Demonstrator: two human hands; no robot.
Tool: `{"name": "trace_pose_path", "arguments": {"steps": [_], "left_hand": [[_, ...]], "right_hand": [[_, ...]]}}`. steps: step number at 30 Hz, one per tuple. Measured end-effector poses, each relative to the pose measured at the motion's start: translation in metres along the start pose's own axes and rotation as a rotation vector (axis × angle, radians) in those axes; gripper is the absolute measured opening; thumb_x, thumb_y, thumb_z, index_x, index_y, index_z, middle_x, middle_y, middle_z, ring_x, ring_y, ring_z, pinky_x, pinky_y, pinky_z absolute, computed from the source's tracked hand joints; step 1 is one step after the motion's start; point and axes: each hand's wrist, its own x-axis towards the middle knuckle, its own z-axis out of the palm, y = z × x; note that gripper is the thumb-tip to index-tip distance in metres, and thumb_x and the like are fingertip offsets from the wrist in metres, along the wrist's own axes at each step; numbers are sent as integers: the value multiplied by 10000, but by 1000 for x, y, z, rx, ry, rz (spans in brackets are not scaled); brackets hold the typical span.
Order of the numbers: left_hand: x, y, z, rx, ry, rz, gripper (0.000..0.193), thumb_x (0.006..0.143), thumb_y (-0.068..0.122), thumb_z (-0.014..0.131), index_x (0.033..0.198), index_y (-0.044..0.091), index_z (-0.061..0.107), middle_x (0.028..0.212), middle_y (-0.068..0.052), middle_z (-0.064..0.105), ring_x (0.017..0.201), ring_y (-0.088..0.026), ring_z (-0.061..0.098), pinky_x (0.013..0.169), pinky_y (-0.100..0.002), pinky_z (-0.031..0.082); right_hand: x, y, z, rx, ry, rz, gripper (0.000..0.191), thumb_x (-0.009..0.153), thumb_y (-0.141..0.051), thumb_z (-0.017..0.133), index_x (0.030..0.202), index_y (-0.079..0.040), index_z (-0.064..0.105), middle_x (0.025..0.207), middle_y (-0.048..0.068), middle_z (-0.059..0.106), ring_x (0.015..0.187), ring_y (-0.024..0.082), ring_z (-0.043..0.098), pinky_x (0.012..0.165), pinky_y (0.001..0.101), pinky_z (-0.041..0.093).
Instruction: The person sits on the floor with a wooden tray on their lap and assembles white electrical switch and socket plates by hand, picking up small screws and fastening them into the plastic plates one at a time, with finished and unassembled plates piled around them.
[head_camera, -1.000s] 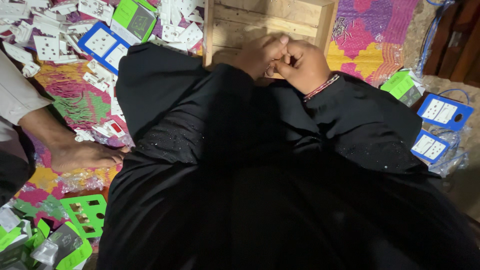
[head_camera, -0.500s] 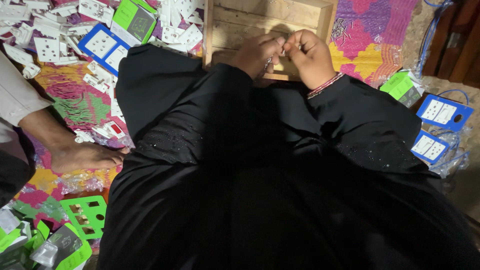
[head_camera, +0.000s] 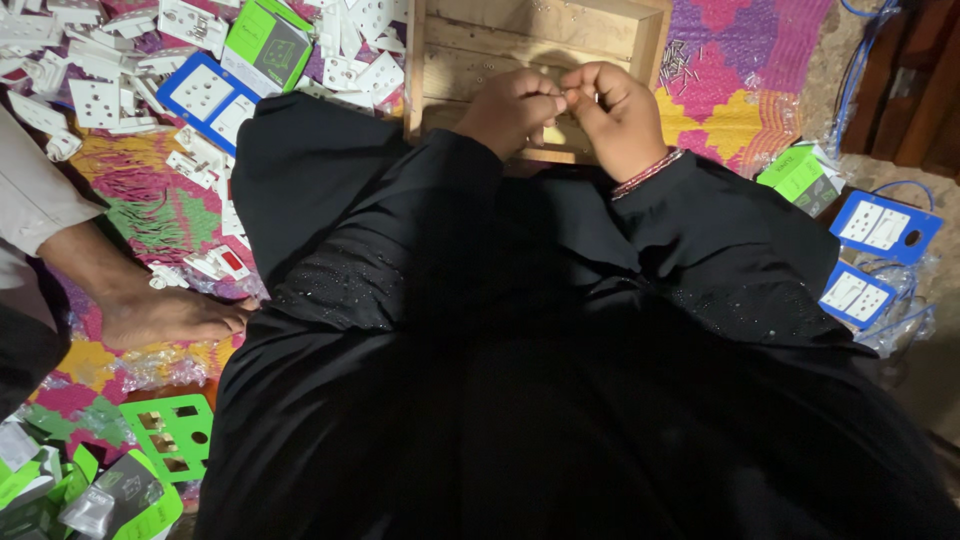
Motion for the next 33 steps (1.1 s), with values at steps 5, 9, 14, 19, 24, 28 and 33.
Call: {"name": "trace_pose_path", "arguments": {"steps": [5,9,14,19,24,28,33], "left_hand": [[1,-1,-1,-17,55,37,207,907,202,688,993,14,689,787,-31,678,606,-88,613,554,-267,510],[2,0,-3,-68,28,84,237,921,182,694,1022,-31,712,813,-37,670,649,-97,624,596,-271,525],[1,3,-5,-37,54,42,277,926,224,679,1083,-3,708,796,-18,679,631,-82,623,576,-257,518],[2,3,-4,-9,48,38,298,933,262,688,1065,-4,711,784,-27,706,604,-76,629,538,-251,510],[4,2,-5,25,9,58,282,944,271,693,948,-9,713,755,-40,701,580,-82,622,519,-257,489],[3,1,-6,54,21,48,223,897,239,713,944,21,695,764,-30,691,593,-81,625,519,-259,509],[4,-2,-5,35,12,103,213,911,204,701,902,-9,701,774,-31,694,643,-89,632,572,-273,535]], "right_hand": [[-1,-7,-1,-167,10,-62,55,1027,43,662,1061,3,645,915,-30,632,862,36,583,796,202,485],[0,-9,-2,-191,36,-93,80,1020,57,691,1026,2,632,906,-12,613,850,48,559,781,210,468],[-1,-14,0,-105,-36,-71,56,1028,39,662,1035,-7,630,920,-45,651,866,26,594,790,202,486],[-3,-20,1,-133,-16,-66,108,1005,33,712,1059,-11,630,846,-58,533,780,21,482,720,200,427],[-1,-23,-2,-261,0,-157,139,956,27,781,1010,-2,656,812,-31,563,753,35,507,687,212,437],[-2,-26,-2,-246,11,-130,109,976,2,779,999,-8,673,832,-17,625,735,48,538,668,224,443],[-4,-34,-6,-226,-44,-187,84,976,29,736,1019,5,668,906,18,647,822,71,602,738,245,488]]}}
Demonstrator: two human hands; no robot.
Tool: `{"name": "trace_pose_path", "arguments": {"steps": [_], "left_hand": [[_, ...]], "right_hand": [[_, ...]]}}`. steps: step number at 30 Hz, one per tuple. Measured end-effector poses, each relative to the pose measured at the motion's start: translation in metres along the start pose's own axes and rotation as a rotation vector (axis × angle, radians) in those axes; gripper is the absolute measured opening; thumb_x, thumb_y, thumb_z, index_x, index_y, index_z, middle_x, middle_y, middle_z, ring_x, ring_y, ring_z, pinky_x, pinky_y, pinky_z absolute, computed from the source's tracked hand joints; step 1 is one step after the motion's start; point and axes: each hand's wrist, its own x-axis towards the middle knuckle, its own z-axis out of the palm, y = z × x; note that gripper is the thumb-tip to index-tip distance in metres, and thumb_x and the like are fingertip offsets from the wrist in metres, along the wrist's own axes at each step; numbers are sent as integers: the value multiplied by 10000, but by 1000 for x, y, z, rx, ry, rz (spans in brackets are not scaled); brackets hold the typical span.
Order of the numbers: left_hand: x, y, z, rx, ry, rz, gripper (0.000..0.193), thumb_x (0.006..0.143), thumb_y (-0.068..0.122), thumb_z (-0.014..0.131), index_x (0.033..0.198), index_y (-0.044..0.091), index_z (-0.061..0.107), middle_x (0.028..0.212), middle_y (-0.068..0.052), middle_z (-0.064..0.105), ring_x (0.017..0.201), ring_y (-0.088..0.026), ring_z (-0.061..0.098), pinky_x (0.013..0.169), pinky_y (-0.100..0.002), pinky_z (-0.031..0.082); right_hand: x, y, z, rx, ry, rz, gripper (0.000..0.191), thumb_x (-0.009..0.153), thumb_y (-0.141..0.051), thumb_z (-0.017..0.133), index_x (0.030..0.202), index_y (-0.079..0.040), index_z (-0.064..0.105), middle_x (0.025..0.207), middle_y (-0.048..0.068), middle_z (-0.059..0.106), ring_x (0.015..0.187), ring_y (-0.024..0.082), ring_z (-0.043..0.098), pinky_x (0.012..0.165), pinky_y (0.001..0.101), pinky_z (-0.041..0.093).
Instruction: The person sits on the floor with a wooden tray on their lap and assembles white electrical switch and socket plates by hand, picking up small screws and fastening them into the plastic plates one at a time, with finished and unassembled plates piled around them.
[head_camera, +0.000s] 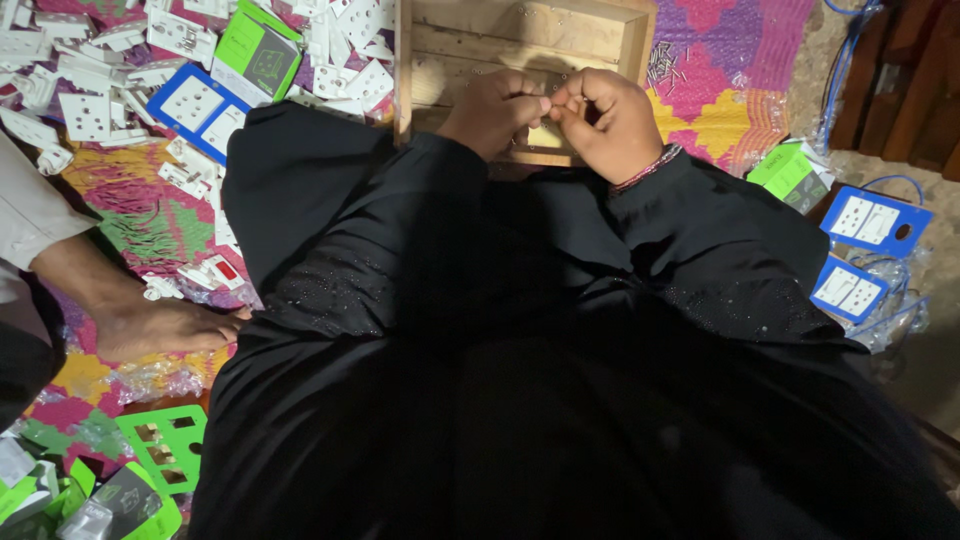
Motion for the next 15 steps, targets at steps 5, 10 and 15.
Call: {"name": "trace_pose_path", "arguments": {"steps": [5,10,15], "left_hand": [[2,-2,1,-21,-5,-122,280,980,264,629,920,1,704,754,-32,684,606,-103,624,572,-281,528],[0,0,3,-11,17,-95,269,915,266,695,1009,14,681,768,-31,676,576,-89,608,508,-279,519],[-2,4,3,-80,10,-180,279,983,289,640,999,16,695,741,-31,658,564,-91,593,508,-260,498]], "right_hand": [[-1,-6,-2,-85,-28,27,65,953,36,711,966,-3,660,883,42,631,771,96,590,698,256,472],[1,-8,-2,-154,4,-17,93,939,25,739,974,1,656,887,62,634,771,115,608,693,269,474],[0,-9,-2,-130,-15,-4,67,940,30,711,968,-11,666,891,55,647,771,122,612,706,276,482]]}}
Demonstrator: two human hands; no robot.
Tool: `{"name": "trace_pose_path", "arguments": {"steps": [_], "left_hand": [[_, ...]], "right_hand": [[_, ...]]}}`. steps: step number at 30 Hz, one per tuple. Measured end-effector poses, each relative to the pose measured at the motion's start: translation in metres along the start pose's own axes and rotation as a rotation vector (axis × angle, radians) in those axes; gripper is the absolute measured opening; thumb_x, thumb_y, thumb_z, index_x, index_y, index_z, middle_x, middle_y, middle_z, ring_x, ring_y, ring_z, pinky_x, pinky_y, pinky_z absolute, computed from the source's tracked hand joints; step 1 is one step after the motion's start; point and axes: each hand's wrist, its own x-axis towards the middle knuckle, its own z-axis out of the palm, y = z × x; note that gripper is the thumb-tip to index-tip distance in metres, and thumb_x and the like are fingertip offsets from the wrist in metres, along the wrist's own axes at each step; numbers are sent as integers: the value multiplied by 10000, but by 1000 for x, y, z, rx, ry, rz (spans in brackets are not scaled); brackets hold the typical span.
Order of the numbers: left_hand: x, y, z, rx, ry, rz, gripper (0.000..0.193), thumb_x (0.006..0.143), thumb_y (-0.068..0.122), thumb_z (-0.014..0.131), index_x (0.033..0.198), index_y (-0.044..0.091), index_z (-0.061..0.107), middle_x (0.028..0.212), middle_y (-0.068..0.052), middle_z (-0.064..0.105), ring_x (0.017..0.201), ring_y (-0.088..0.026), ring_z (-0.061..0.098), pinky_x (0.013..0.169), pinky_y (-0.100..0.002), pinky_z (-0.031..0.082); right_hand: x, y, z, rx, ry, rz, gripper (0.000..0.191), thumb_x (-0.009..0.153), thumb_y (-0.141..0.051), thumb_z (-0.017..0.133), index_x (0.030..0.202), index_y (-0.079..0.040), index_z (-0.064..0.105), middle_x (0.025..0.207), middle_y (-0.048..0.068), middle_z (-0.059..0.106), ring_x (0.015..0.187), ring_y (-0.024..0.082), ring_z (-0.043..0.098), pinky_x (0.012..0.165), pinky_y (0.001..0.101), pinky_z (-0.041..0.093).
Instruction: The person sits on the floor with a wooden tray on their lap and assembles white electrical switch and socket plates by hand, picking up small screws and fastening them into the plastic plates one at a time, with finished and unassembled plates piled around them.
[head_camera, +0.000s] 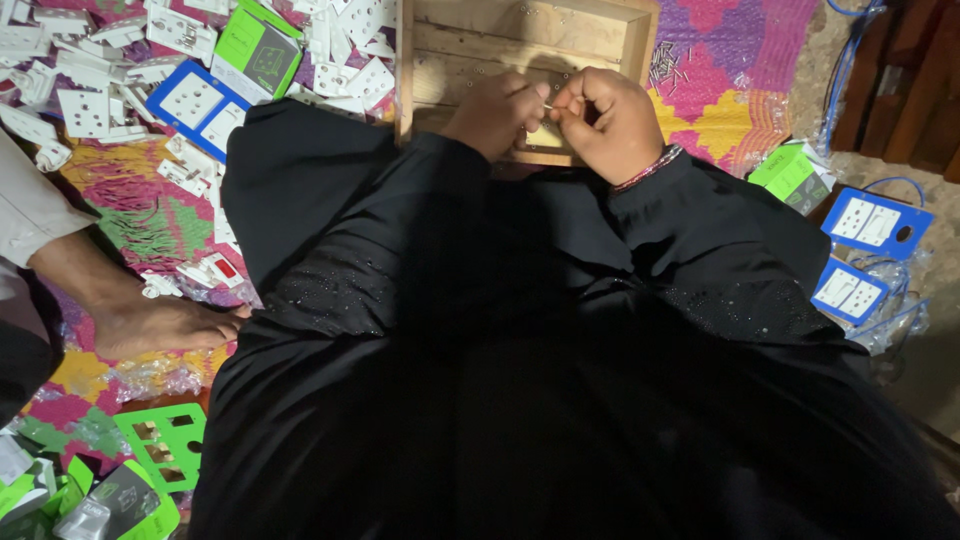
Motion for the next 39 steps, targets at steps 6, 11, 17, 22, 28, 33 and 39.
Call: {"name": "trace_pose_path", "arguments": {"steps": [6,11,17,22,28,33,39], "left_hand": [[-6,4,1,98,-2,27,277,943,265,702,1022,0,690,756,-28,671,590,-87,606,527,-265,519],[-10,3,1,102,32,82,299,950,281,682,1072,8,671,784,-28,672,612,-86,618,535,-267,534],[-1,-10,-2,123,21,37,288,964,308,655,983,23,689,737,-26,647,580,-96,600,513,-266,506],[17,-3,-9,59,-81,108,295,961,334,636,937,48,706,724,0,614,577,-88,557,523,-280,482],[23,-1,-13,152,-53,223,266,917,314,661,1009,74,728,725,5,645,589,-74,593,528,-270,500],[27,-5,-12,23,-15,105,377,976,361,651,950,-10,710,744,-30,650,610,-106,601,556,-297,518],[29,-1,-17,73,-6,163,434,944,411,640,917,-11,735,792,-27,753,668,-93,686,564,-281,559]], "right_hand": [[0,0,4,-28,14,-27,87,934,21,737,960,-6,659,876,60,635,765,125,605,698,277,478],[-3,3,5,-38,18,-3,88,932,13,744,952,-7,660,857,64,628,750,129,597,680,280,467],[-5,10,8,39,0,-23,80,953,21,697,944,-17,628,900,48,658,823,123,636,742,270,501],[13,2,0,3,22,25,48,909,10,678,917,-25,645,834,53,633,770,138,589,714,280,480],[21,-4,-4,-44,34,1,59,881,-18,691,922,-32,651,822,55,632,760,136,603,706,282,485],[24,-1,-3,9,11,60,60,873,-27,680,928,-44,664,811,59,636,737,148,601,685,287,488],[26,-2,-3,-44,61,54,31,886,-20,672,909,-31,653,811,58,640,728,148,616,681,291,490]]}}
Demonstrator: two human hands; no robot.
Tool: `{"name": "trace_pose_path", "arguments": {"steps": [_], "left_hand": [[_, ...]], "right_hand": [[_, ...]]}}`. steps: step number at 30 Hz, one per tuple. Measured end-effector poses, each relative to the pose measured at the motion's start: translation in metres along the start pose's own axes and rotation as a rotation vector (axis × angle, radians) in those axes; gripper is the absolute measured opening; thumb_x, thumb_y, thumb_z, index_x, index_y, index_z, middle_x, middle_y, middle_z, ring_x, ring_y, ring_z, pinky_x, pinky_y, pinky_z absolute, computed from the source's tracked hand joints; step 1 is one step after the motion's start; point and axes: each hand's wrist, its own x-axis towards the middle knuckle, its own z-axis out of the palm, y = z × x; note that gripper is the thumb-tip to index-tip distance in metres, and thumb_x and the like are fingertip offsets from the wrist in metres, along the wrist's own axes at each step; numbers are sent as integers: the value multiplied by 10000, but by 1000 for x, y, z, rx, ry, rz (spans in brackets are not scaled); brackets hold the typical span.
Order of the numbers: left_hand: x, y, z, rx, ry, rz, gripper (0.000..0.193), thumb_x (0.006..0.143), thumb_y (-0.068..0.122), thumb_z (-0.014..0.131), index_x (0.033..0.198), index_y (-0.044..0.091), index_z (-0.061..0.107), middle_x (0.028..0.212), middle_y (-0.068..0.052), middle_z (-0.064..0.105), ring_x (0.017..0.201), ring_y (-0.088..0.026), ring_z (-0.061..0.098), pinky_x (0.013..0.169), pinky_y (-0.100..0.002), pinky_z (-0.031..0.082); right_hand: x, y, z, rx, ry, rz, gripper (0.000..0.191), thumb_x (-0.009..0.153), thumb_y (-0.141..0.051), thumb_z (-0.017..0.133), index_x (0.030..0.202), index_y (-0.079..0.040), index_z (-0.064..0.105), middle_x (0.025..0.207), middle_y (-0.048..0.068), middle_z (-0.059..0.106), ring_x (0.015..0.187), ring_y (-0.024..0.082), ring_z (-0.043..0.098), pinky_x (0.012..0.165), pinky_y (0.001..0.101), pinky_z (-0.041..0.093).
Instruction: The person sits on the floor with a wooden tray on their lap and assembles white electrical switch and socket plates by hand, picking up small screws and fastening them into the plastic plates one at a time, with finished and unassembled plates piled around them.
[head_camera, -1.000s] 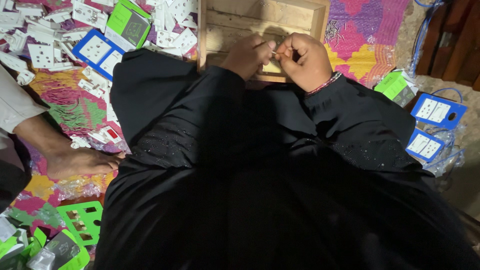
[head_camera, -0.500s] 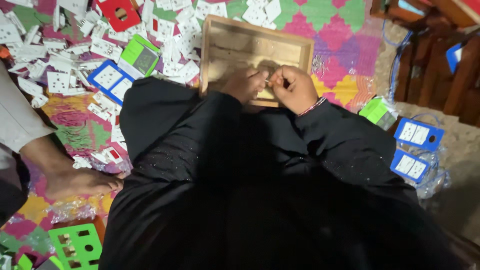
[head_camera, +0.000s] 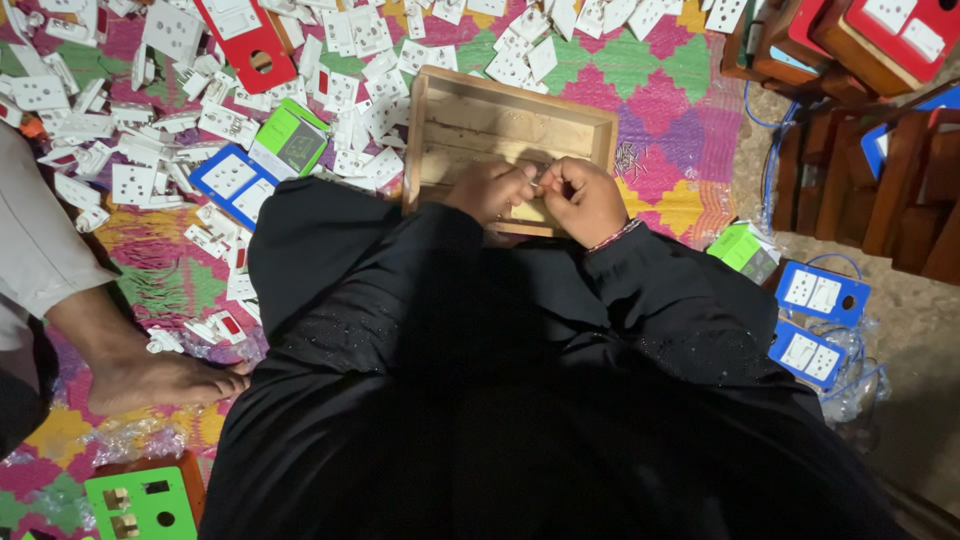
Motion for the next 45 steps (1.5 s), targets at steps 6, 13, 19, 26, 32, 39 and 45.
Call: {"name": "trace_pose_path", "arguments": {"steps": [6,13,19,26,32,39,45], "left_hand": [[-7,9,4,47,80,-115,451,943,425,659,905,-13,763,729,-60,689,568,-134,604,535,-288,492],[-8,5,3,116,63,90,319,869,316,719,962,11,745,721,-49,684,571,-107,620,513,-288,509],[-6,-2,4,27,84,-81,362,934,360,681,831,14,687,665,-41,638,538,-116,593,491,-305,488],[-17,13,2,-69,92,-88,440,995,428,556,1018,2,659,703,-57,629,526,-147,577,511,-301,479],[-20,14,2,-123,18,-142,478,1020,428,508,1199,13,661,771,-45,641,594,-127,587,557,-280,488],[-4,-5,1,-130,-76,-47,423,1035,441,518,1109,64,697,788,-45,623,612,-131,562,524,-314,453],[14,-18,-2,-173,8,-290,381,990,439,559,1005,80,684,761,-4,627,602,-92,558,529,-281,487]], "right_hand": [[-1,-2,-1,-27,16,35,26,874,-20,669,892,-35,660,792,62,638,724,157,626,681,298,498],[-1,-6,-1,-54,2,-8,43,866,-14,675,901,-36,665,803,62,643,747,160,635,696,295,502],[-8,10,4,-27,-22,18,36,893,-7,664,915,-34,670,821,68,640,746,146,627,694,287,496],[-2,48,14,801,-56,258,170,916,78,505,1010,-32,595,969,93,693,859,173,654,801,305,547],[-3,48,13,839,-172,404,269,925,106,471,1100,-15,637,981,79,695,844,140,652,801,279,555],[3,25,33,303,-176,258,24,965,-28,659,943,-20,654,881,23,725,847,87,736,729,254,570],[12,28,29,200,-97,35,76,975,-26,671,909,-14,635,884,9,715,815,75,670,739,245,548]]}}
